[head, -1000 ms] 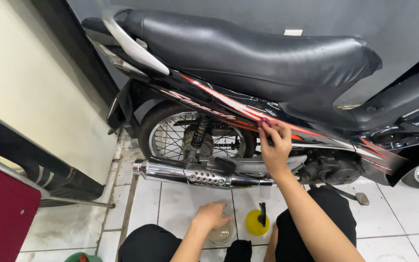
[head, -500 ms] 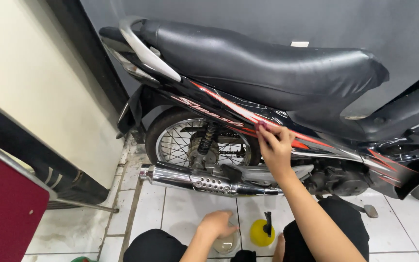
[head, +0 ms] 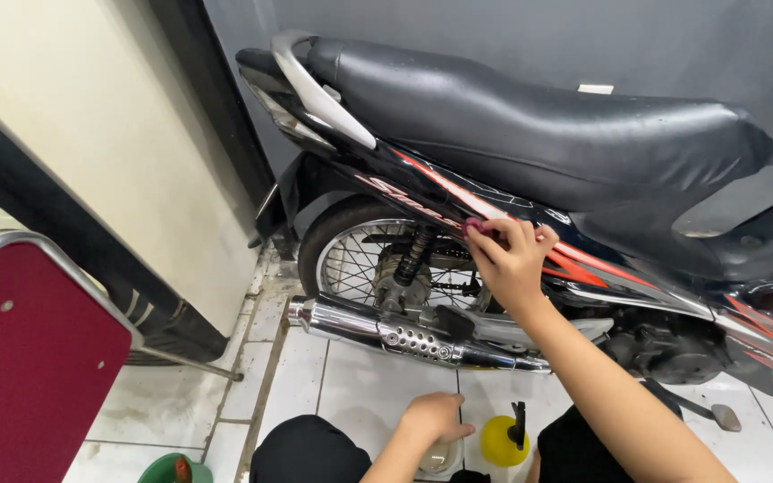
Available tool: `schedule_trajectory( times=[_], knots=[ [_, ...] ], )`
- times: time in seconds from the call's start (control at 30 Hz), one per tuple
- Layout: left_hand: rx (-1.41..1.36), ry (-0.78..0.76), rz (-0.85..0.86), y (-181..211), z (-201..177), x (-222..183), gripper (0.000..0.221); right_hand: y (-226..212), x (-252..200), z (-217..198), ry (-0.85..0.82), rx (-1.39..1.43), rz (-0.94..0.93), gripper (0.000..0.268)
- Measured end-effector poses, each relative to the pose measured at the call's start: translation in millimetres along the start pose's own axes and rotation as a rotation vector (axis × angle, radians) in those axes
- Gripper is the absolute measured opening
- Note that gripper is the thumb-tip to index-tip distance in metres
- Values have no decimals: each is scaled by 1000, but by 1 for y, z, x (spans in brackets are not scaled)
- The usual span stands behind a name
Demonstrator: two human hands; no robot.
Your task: The person sits on the floor and wipes the side panel of a black motorcycle with a cloth. They then spray a cleaning solution from a yellow bottle onto the motorcycle and continue wiping the surface with the cloth.
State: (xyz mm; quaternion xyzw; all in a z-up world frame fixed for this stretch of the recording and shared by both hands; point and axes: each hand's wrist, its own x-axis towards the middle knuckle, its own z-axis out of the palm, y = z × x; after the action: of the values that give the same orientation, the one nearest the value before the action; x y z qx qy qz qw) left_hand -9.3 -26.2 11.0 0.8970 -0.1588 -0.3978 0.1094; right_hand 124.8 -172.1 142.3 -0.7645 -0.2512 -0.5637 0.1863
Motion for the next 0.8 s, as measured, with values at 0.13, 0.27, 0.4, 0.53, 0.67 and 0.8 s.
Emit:
schedule_trajectory(
  times=[0.13,0.27,0.4,0.53,0.67,0.8],
  knots=[
    [-45,-10,41,-5,7,9,69,17,-11,-2,-56,-114,-272,11],
    [52,32,9,-7,10,20,60,21,-15,-3,-62,-121,-296,10],
    [78,-11,19,0,11,35,70,8,-3,23,-47,-117,-299,7],
    [91,-13,59,7,4,22,63,19,4,16,-148,-226,-516,10],
    [101,-16,44,12,2,18,61,7,31,12,-139,-225,-561,6],
    [87,-13,55,11,5,25,63,-6,48,28,-110,-191,-544,8]
  ],
)
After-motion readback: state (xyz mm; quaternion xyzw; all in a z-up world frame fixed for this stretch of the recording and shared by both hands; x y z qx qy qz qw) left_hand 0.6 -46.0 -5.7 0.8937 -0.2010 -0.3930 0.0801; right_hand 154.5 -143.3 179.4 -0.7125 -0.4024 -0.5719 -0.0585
